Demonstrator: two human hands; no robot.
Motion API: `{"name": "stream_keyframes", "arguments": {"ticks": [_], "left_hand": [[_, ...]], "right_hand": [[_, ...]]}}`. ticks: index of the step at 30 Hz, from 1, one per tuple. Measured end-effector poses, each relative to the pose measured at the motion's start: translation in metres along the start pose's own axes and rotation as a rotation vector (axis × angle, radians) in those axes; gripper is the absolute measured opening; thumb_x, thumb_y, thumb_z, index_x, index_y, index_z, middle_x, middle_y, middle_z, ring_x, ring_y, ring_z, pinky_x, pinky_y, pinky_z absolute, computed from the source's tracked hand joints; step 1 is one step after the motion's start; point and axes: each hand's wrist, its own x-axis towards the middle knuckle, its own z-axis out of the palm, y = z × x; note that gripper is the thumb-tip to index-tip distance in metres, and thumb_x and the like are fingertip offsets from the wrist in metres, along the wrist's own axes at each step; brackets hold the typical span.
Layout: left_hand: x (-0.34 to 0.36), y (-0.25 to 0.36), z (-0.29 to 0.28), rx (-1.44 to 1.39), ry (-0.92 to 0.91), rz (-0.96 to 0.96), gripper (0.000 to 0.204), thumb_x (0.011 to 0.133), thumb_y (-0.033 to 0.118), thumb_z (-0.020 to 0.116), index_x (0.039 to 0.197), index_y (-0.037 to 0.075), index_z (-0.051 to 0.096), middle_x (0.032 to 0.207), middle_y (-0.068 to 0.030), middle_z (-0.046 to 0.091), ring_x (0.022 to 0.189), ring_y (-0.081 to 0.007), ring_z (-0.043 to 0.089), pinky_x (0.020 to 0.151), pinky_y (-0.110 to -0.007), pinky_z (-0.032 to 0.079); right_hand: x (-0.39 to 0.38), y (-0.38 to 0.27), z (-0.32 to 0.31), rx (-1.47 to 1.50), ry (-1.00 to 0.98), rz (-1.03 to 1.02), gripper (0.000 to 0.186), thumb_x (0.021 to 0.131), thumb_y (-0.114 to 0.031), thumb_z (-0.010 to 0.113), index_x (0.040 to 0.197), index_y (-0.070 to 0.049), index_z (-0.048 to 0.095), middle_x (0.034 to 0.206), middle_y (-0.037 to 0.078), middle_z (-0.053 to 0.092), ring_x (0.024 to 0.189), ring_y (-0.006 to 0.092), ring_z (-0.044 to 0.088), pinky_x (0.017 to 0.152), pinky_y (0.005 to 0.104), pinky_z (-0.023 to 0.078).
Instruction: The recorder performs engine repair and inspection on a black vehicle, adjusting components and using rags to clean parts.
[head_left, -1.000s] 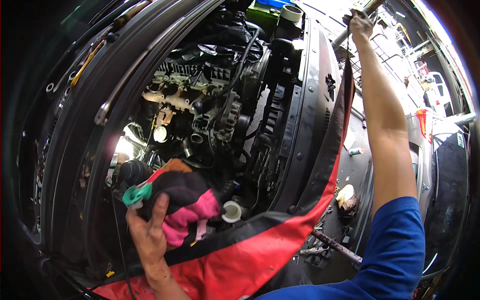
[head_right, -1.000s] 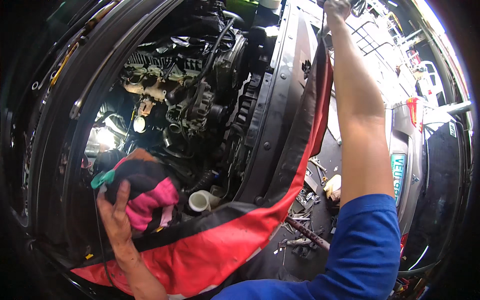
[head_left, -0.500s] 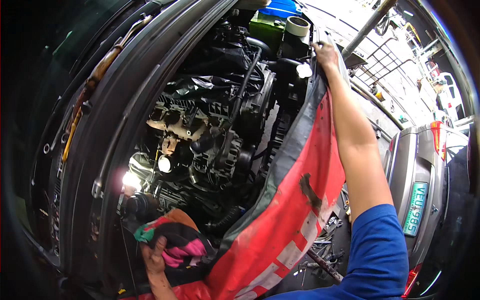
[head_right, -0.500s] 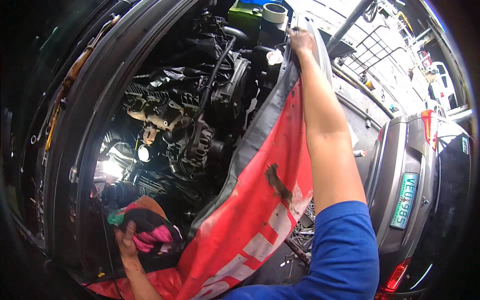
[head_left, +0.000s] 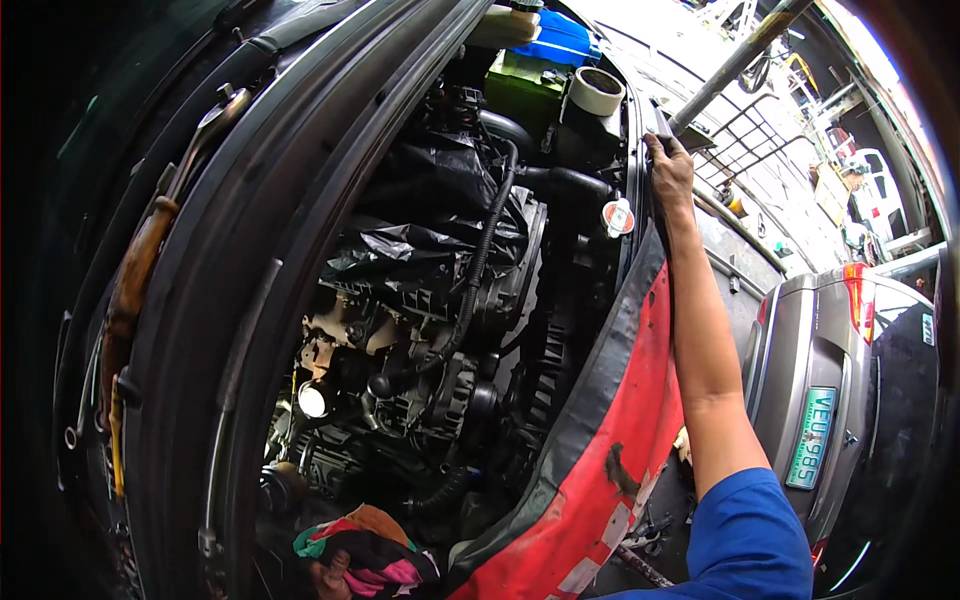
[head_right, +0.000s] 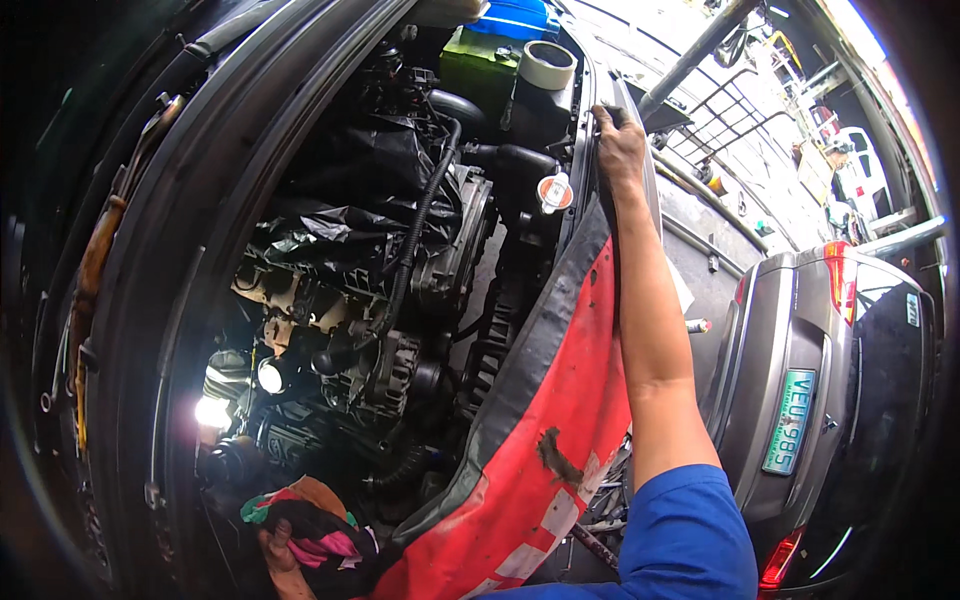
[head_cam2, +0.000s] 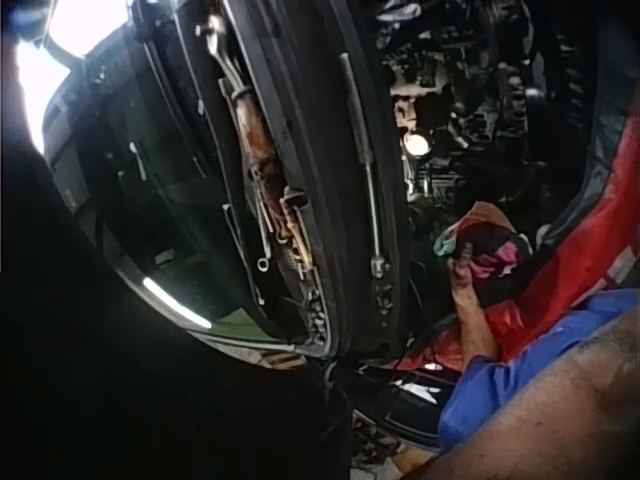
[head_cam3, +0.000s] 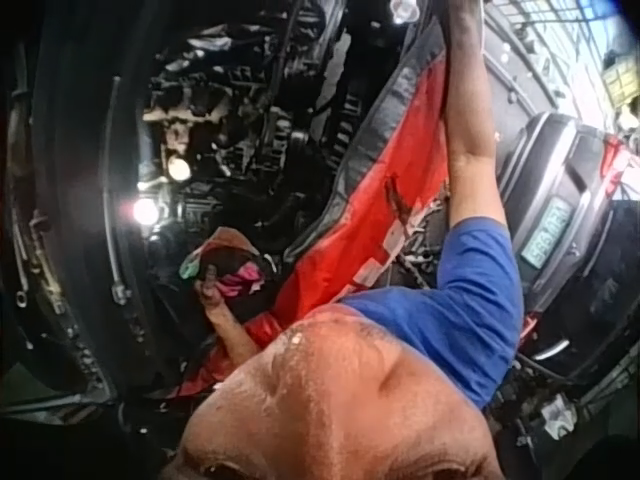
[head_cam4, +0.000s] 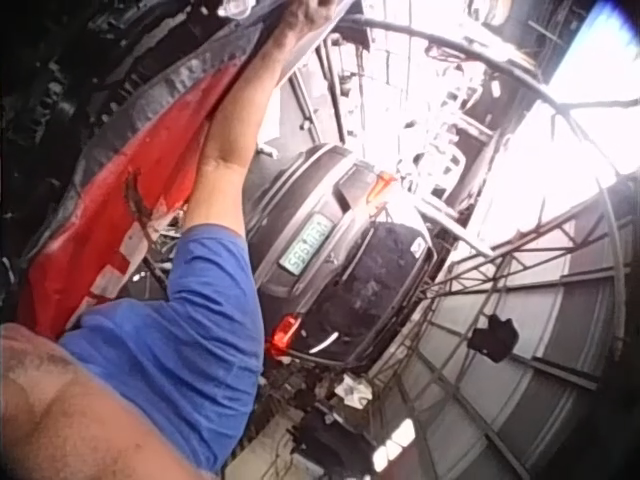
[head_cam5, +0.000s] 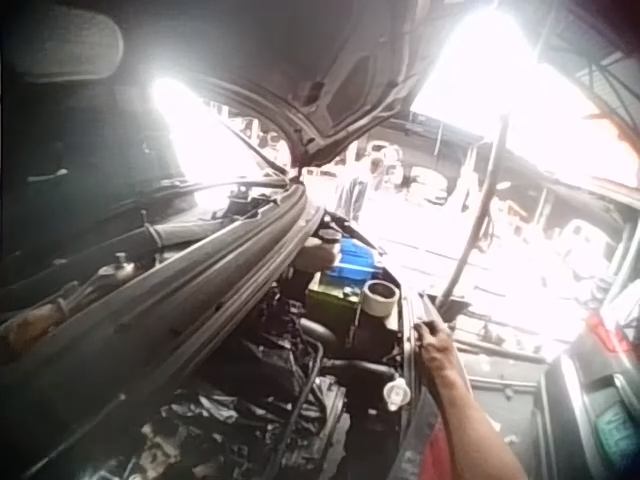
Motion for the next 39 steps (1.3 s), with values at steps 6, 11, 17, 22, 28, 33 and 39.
{"name": "stream_keyframes", "arguments": {"ticks": [6, 11, 17, 22, 28, 33, 39], "left_hand": [[0.001, -0.015, 0.001, -0.049, 0.103, -0.069, 0.054, 0.083, 0.031, 0.072, 0.121, -0.003, 0.055, 0.109, -0.0121, 0.065, 0.100, -0.0248, 0.064, 0.093, -0.036, 0.048], [0.002, -0.024, 0.002, -0.065, 0.141, -0.109, 0.056, 0.083, 0.032, 0.072, 0.122, -0.003, 0.054, 0.109, -0.0122, 0.065, 0.100, -0.0249, 0.064, 0.093, -0.036, 0.048], [0.004, -0.032, 0.011, -0.086, 0.158, -0.136, 0.057, 0.084, 0.033, 0.072, 0.124, -0.003, 0.053, 0.110, -0.0123, 0.064, 0.100, -0.0250, 0.064, 0.093, -0.037, 0.049], [0.005, -0.035, 0.011, -0.091, 0.181, -0.154, 0.058, 0.084, 0.034, 0.072, 0.125, -0.003, 0.052, 0.111, -0.0123, 0.064, 0.100, -0.0250, 0.064, 0.093, -0.037, 0.049], [0.002, -0.037, 0.010, -0.097, 0.188, -0.148, 0.060, 0.085, 0.035, 0.072, 0.126, -0.002, 0.051, 0.111, -0.0124, 0.063, 0.100, -0.0251, 0.064, 0.093, -0.037, 0.049], [0.002, -0.039, 0.008, -0.108, 0.194, -0.129, 0.061, 0.085, 0.036, 0.072, 0.127, -0.002, 0.050, 0.112, -0.0125, 0.063, 0.100, -0.0252, 0.063, 0.093, -0.037, 0.049], [0.008, -0.038, 0.013, -0.118, 0.161, -0.112, 0.063, 0.086, 0.036, 0.071, 0.130, -0.002, 0.047, 0.114, -0.0132, 0.062, 0.101, -0.0260, 0.063, 0.093, -0.038, 0.050]], "right_hand": [[-0.003, 0.004, 0.001, -0.144, -0.043, -0.033, 0.025, 0.091, -0.025, 0.068, 0.101, -0.003, 0.071, 0.084, 0.010, 0.072, 0.075, 0.0159, 0.064, 0.070, 0.0305, 0.049], [-0.007, -0.003, -0.005, -0.001, -0.246, 0.077, 0.020, 0.094, -0.020, 0.064, 0.103, -0.003, 0.070, 0.090, 0.007, 0.072, 0.081, 0.0114, 0.063, 0.074, 0.0265, 0.048], [-0.028, -0.045, -0.012, -0.348, -0.290, -0.117, 0.031, 0.091, -0.027, 0.066, 0.106, 0.000, 0.066, 0.102, 0.019, 0.067, 0.095, 0.0342, 0.065, 0.084, 0.0409, 0.049], [-0.069, -0.073, -0.030, -0.705, -0.239, -0.133, 0.043, 0.087, -0.032, 0.069, 0.111, 0.002, 0.063, 0.106, 0.024, 0.062, 0.098, 0.0394, 0.061, 0.087, 0.0447, 0.047], [-0.061, -0.058, -0.021, -0.646, -0.202, -0.084, 0.031, 0.090, -0.024, 0.064, 0.103, 0.004, 0.062, 0.094, 0.025, 0.068, 0.091, 0.0407, 0.066, 0.081, 0.0445, 0.049], [-0.050, -0.048, -0.013, -0.457, -0.062, -0.042, 0.028, 0.091, -0.022, 0.063, 0.104, 0.004, 0.062, 0.095, 0.025, 0.069, 0.092, 0.0386, 0.067, 0.082, 0.0425, 0.050], [-0.051, -0.047, -0.014, -0.295, -0.102, -0.014, 0.024, 0.092, -0.017, 0.061, 0.108, 0.002, 0.065, 0.097, 0.019, 0.071, 0.087, 0.0305, 0.070, 0.077, 0.0393, 0.051]]}}
